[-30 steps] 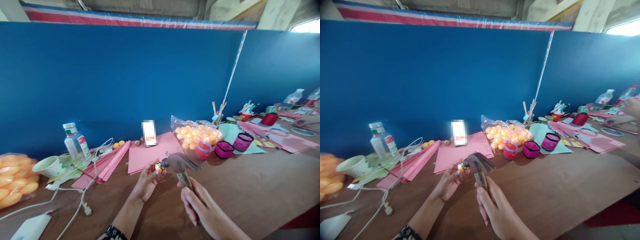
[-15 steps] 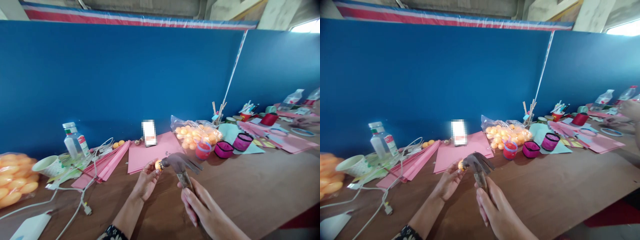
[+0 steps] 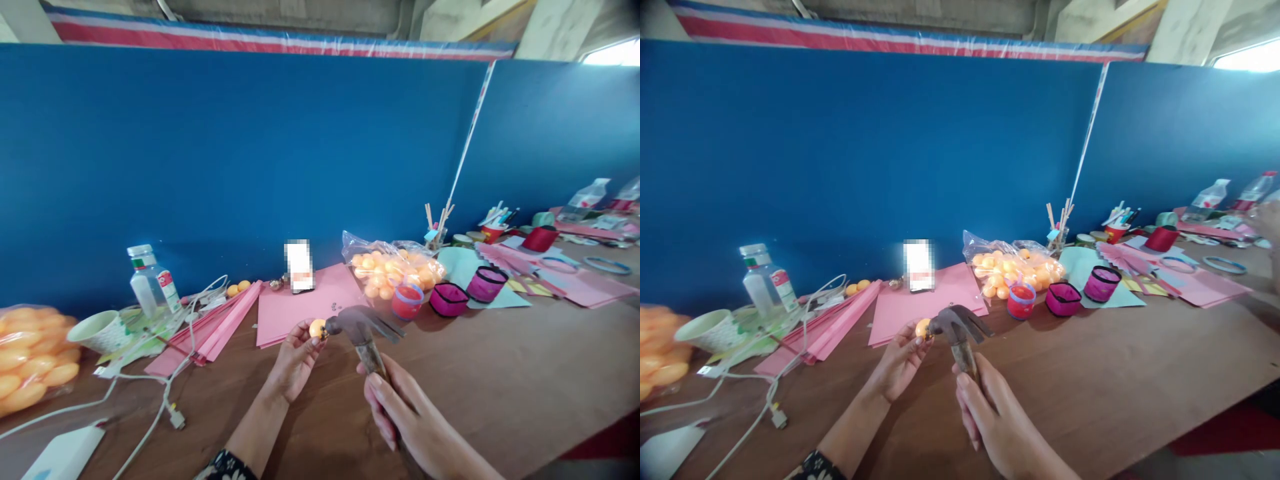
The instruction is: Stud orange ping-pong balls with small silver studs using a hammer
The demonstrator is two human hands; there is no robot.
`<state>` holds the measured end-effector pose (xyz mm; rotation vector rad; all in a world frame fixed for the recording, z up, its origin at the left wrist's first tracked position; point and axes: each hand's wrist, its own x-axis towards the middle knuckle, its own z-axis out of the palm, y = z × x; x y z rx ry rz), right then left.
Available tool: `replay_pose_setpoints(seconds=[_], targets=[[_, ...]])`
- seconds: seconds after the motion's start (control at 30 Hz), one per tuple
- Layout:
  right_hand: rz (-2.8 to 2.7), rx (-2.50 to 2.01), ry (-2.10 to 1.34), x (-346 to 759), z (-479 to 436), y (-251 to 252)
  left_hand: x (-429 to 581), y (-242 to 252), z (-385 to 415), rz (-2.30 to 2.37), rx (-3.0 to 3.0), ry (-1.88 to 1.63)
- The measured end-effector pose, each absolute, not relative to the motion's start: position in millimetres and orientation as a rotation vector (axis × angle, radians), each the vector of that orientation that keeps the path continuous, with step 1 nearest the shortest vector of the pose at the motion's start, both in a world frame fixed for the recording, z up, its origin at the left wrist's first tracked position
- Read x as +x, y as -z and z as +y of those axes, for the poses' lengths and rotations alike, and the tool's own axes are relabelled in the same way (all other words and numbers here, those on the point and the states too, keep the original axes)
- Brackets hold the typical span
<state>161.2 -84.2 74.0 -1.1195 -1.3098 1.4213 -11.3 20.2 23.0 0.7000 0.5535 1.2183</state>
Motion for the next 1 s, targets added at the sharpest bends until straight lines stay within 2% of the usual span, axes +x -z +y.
replay_pose_setpoints(seconds=[0.23, 1.0], targets=[[-1.302, -1.131, -1.416, 163.2, -83.8, -73.7, -10.2, -24.6, 18.4, 0.625, 0.743, -1.164], [-1.362, -1.153, -1.375, 160.4, -80.1, -71.4, -1.5, -23.2, 19.6, 0.88, 1.167, -1.314]])
